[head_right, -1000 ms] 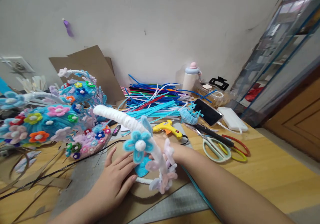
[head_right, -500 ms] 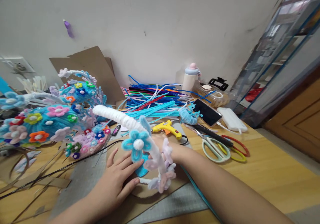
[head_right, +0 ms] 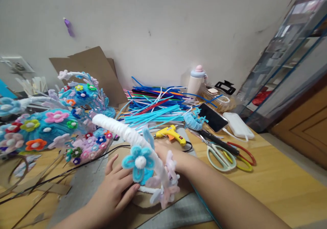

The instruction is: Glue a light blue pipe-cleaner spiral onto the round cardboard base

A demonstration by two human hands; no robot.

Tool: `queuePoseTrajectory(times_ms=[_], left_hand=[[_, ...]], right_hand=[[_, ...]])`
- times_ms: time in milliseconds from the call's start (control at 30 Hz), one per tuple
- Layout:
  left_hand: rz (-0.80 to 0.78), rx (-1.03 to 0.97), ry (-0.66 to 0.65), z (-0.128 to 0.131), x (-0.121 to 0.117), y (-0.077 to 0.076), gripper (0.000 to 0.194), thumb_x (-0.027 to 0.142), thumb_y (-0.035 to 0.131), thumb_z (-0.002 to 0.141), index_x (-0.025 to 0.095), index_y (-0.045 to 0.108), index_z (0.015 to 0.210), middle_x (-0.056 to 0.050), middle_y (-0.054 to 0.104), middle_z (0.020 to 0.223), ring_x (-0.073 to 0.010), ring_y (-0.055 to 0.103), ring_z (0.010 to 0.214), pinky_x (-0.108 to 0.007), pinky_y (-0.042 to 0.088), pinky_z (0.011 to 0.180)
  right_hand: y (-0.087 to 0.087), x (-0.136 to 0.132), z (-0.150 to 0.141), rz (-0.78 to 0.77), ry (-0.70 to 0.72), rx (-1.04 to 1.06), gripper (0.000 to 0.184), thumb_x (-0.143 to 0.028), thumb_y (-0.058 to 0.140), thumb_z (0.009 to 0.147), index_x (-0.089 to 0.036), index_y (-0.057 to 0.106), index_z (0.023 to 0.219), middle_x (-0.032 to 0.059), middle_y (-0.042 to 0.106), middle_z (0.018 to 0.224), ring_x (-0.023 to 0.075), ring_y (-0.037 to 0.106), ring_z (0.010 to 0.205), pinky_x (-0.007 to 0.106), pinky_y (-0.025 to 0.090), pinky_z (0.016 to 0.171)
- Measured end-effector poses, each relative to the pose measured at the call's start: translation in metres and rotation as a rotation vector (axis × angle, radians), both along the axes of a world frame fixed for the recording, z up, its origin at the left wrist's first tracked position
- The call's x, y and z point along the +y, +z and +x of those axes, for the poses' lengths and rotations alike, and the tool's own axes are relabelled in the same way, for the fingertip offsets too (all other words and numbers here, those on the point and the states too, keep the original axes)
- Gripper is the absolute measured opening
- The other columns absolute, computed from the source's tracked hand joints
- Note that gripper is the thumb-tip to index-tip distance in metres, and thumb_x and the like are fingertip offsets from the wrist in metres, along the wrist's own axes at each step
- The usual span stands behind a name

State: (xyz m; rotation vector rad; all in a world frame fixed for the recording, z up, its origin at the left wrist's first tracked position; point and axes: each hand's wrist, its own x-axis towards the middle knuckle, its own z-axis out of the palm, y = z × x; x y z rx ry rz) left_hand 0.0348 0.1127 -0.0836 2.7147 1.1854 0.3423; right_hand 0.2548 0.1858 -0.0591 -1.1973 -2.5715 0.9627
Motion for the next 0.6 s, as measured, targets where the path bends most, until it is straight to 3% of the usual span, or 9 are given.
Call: queuePoseTrajectory(times_ms=[100, 233, 333, 467, 600], left_hand=[[0.057, -0.026, 0.002, -0.002, 0.000, -0.002, 0.022, 0.027, 0.048, 0.093, 0.031, 0.066, 0.106, 0.000, 0.069, 0.107, -0.0250, 0.056, 0.112, -0.054, 0.010, 0.113], [0.107, 0.011, -0.017, -0.008, 0.005, -0.012, 0.041, 0.035, 0.051, 0.092, 0.034, 0.051, 0.134, -0.002, 0.061, 0.127, -0.0284, 0.050, 0.121, -0.055, 0.014, 0.113], [0.081, 0.034, -0.020, -0.010, 0.008, -0.018, 0.049, 0.043, 0.050, 0.092, 0.035, 0.044, 0.139, -0.004, 0.058, 0.132, -0.0323, 0.049, 0.122, -0.060, 0.022, 0.110], [0.070, 0.014, 0.032, -0.010, 0.008, -0.022, 0.054, 0.052, 0.052, 0.088, 0.038, 0.043, 0.139, -0.006, 0.054, 0.135, -0.0375, 0.049, 0.122, -0.065, 0.031, 0.104], [0.092, 0.026, 0.032, -0.013, 0.008, -0.027, 0.056, 0.058, 0.052, 0.087, 0.044, 0.040, 0.140, -0.004, 0.052, 0.138, -0.0373, 0.046, 0.125, -0.064, 0.029, 0.107]], right_hand=[[0.000, 0.000, 0.002, -0.001, -0.016, 0.018, 0.012, -0.021, 0.062, 0.080, -0.020, 0.066, 0.091, 0.0051, 0.060, 0.105, 0.0183, 0.054, 0.103, 0.033, 0.042, 0.097], [-0.007, 0.005, 0.004, -0.033, 0.028, 0.017, 0.010, -0.027, 0.062, 0.081, -0.023, 0.068, 0.089, 0.0029, 0.059, 0.112, 0.0217, 0.048, 0.115, 0.041, 0.033, 0.106], [-0.014, 0.009, 0.005, -0.054, 0.035, -0.004, 0.014, -0.028, 0.063, 0.081, -0.024, 0.070, 0.092, 0.0037, 0.058, 0.112, 0.0236, 0.049, 0.113, 0.045, 0.032, 0.105], [-0.018, 0.010, 0.006, -0.058, 0.029, -0.009, 0.014, -0.025, 0.058, 0.083, -0.021, 0.071, 0.090, 0.0052, 0.058, 0.103, 0.0223, 0.050, 0.106, 0.042, 0.034, 0.101], [-0.015, 0.009, 0.007, -0.072, 0.040, -0.003, 0.016, -0.028, 0.057, 0.085, -0.025, 0.070, 0.093, 0.0042, 0.057, 0.101, 0.0213, 0.049, 0.103, 0.040, 0.034, 0.097]])
